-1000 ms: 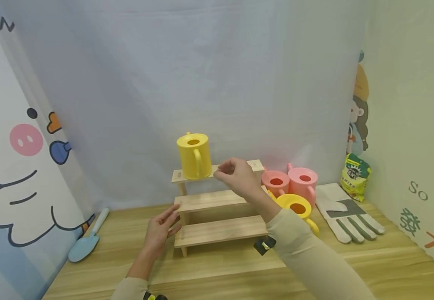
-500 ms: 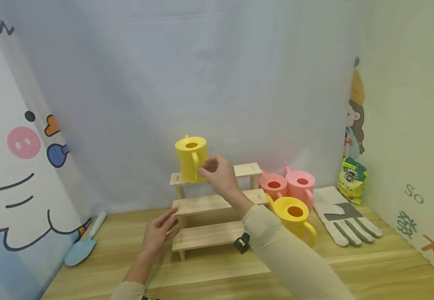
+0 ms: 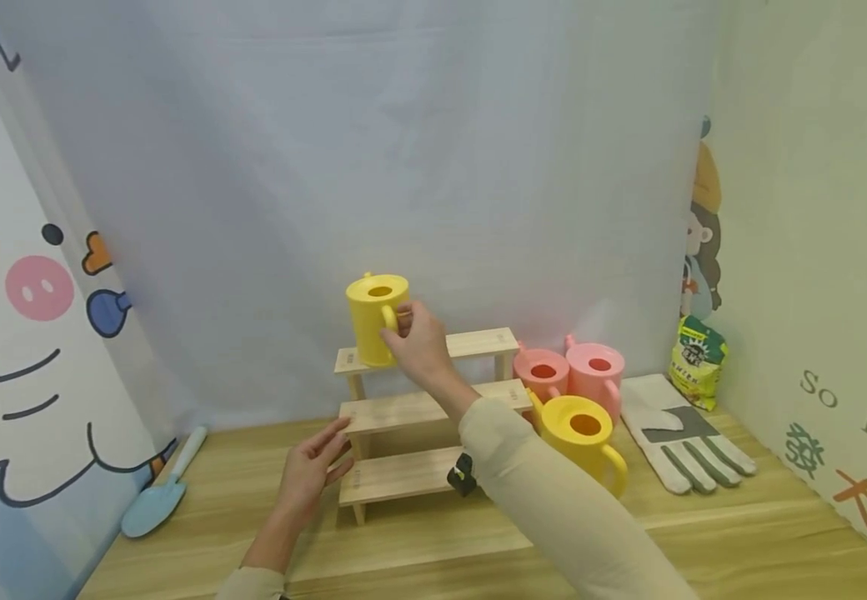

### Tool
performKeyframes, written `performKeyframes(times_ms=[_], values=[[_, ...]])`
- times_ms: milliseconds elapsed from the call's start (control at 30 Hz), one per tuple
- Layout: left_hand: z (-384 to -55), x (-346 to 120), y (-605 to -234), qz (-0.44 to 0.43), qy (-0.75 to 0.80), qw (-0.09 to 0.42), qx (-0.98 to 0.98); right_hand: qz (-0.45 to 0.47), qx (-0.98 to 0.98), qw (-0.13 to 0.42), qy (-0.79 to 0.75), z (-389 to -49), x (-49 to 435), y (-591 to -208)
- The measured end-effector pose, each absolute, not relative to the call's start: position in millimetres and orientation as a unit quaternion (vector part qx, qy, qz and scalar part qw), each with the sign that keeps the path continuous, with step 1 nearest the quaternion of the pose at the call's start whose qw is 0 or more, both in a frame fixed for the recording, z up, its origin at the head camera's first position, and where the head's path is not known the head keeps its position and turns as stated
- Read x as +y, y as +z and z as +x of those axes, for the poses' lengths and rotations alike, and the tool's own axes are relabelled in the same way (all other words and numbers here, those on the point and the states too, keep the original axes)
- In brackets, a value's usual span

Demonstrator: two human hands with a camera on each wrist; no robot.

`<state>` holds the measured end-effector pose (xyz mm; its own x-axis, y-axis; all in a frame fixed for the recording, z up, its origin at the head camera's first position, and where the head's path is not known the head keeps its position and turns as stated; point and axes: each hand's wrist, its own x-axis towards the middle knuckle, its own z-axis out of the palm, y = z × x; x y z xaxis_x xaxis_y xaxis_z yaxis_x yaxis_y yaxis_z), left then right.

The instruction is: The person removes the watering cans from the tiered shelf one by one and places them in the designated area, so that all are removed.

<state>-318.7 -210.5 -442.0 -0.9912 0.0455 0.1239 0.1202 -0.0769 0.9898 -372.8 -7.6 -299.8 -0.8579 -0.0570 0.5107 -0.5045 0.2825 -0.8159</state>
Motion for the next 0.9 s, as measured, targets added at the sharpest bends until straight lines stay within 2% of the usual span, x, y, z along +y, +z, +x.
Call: performKeyframes(times_ms=[300,733,900], values=[[-319.3,-210.6,-442.2,-0.064,-0.731,0.026,-0.679,0.18,-0.755,0.204,0.596,-373.4,-10.7,-301.0],[-317.2,-209.2,-445.0,-0.059,-0.735,0.027,-0.675,0.055,-0.696,0.21,0.684,-371.8,-4.4,-299.2],[-318.5,-208.9,-443.2,-0.056,-0.738,0.034,-0.672,0.04,-0.693,0.189,0.695,-373.8,-0.8,-294.7]])
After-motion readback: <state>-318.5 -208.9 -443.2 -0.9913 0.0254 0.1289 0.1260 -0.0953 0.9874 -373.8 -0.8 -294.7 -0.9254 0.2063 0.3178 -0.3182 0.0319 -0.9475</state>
